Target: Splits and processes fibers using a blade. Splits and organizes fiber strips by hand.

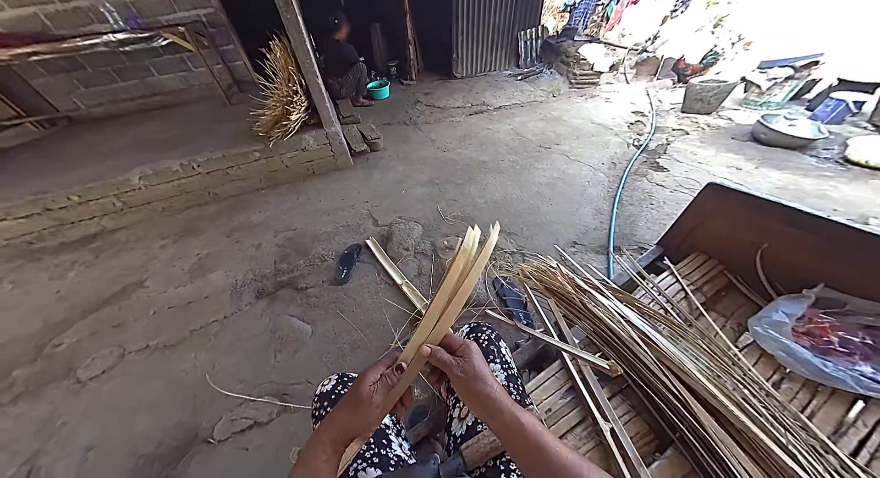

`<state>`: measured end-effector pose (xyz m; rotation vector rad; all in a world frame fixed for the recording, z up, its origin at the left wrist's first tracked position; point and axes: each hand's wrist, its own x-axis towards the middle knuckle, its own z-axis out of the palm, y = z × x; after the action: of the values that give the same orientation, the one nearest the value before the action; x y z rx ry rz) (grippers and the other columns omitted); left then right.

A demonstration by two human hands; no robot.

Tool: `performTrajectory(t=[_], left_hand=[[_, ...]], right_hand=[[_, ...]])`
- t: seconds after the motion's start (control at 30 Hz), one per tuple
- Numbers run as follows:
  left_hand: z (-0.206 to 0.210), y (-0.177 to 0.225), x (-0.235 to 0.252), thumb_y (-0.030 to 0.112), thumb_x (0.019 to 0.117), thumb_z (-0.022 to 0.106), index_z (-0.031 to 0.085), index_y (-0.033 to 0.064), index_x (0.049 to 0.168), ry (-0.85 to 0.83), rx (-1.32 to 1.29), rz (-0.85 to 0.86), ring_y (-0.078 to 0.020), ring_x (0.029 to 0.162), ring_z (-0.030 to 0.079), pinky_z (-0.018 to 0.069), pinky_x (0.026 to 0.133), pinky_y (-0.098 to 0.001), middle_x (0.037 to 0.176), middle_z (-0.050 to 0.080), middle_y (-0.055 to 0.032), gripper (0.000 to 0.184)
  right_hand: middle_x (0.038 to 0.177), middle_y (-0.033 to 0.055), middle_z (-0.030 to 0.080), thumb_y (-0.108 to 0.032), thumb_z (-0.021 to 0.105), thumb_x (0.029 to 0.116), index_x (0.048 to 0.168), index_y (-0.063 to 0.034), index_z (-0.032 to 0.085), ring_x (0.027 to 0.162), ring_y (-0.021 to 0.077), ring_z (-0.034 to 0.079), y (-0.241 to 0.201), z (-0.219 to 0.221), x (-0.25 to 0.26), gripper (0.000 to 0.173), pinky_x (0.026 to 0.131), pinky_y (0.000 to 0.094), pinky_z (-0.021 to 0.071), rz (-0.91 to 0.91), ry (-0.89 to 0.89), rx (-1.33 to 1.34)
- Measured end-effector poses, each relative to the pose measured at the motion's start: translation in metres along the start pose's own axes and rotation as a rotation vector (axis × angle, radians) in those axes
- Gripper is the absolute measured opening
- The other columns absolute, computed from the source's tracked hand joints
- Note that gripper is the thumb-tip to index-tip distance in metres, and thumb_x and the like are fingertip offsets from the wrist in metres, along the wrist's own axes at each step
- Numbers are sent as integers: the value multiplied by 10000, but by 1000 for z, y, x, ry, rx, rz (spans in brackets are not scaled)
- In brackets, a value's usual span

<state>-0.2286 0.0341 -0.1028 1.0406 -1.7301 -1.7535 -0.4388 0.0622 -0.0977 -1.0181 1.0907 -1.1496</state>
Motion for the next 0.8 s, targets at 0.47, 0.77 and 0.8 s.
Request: performTrajectory(t=[0.47, 0.77, 0.8], left_hand=[[-3, 0, 6, 233, 1073, 506, 618, 61, 1184, 280, 200, 129, -39, 614, 564, 498, 587, -198, 754, 599, 37, 234], [16, -15, -1, 459, 1091, 404, 602, 71, 1227, 263, 240, 250, -72, 625, 622, 563, 581, -243, 787, 631, 20, 456], [15, -14, -2, 434, 1084, 440, 594, 73, 1213, 237, 244, 238, -70, 581, 590, 533, 537, -235, 757, 613, 23, 413]], right_hand=[[832, 123, 724, 13, 741, 886, 1163, 11, 596, 548, 147, 654, 1, 16, -6, 313, 493, 272, 563, 14, 5, 255], [752, 55, 675, -65, 801, 872, 903, -20, 663, 518, 91, 570, 16, 19, 4, 148, 485, 236, 499, 2, 14, 130], [736, 40, 665, -103, 813, 870, 893, -31, 660, 520, 86, 567, 16, 17, 5, 171, 489, 234, 494, 10, 11, 89]])
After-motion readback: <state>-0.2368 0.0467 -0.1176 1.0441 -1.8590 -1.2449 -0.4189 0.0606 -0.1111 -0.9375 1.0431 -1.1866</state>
